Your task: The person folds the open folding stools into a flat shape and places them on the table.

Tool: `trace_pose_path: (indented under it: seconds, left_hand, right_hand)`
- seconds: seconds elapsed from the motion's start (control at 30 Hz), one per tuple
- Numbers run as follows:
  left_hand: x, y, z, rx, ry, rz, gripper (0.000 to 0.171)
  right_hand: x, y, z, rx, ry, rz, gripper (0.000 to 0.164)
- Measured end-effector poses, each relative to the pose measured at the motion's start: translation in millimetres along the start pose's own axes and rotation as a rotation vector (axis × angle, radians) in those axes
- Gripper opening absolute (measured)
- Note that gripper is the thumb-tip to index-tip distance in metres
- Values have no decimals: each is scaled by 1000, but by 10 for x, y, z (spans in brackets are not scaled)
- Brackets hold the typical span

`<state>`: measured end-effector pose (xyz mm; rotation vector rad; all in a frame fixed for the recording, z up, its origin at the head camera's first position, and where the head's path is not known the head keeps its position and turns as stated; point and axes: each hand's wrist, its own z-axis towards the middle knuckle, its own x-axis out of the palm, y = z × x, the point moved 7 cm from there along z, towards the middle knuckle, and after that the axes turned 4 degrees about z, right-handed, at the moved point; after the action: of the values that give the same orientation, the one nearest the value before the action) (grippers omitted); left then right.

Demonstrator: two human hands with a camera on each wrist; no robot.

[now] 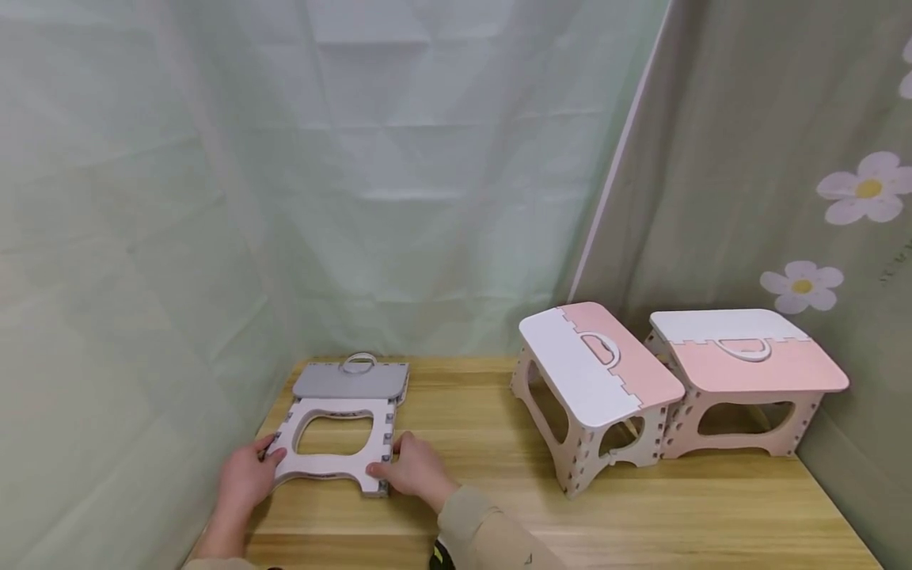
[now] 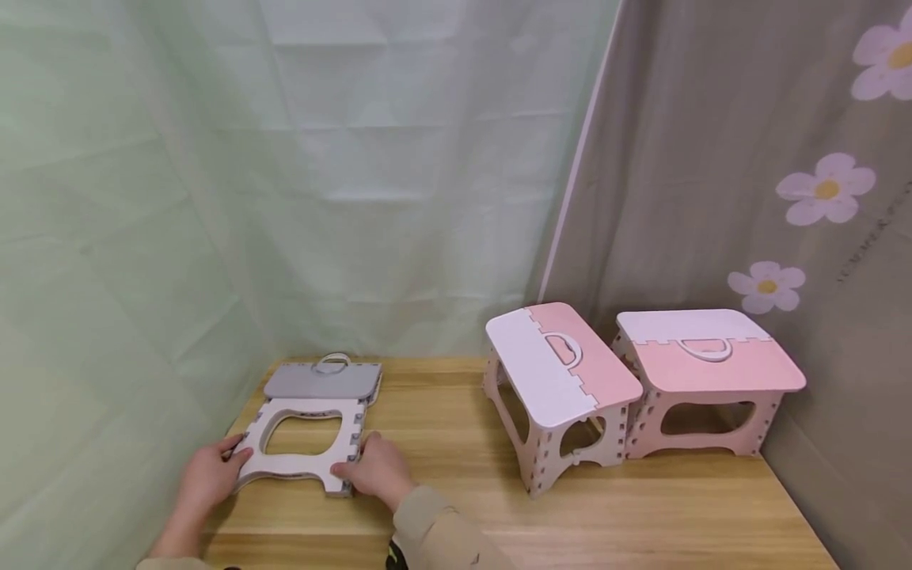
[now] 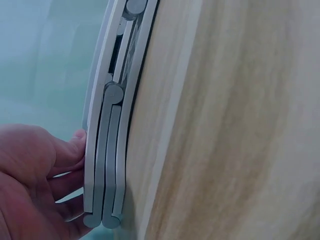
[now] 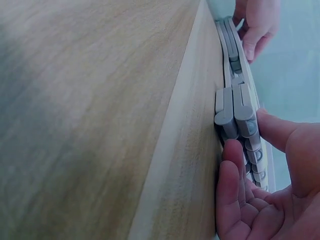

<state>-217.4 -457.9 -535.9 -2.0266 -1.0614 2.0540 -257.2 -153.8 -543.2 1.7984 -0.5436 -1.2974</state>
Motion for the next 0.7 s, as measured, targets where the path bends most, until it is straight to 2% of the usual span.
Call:
trace_pose_path:
  seconds: [0.23, 0.53, 0.7]
  left_hand:
    - [-13, -22, -5, 23, -43, 8, 55]
    - [-21, -24, -18, -7, -54, 0, 54]
    - [-19, -45, -5, -49, -51, -13, 55]
  right_hand:
    - [-2, -16, 14, 9, 2, -6, 51]
    - [32, -41, 20, 5, 7, 0, 51]
    - [24, -50, 33, -5, 21, 34, 50]
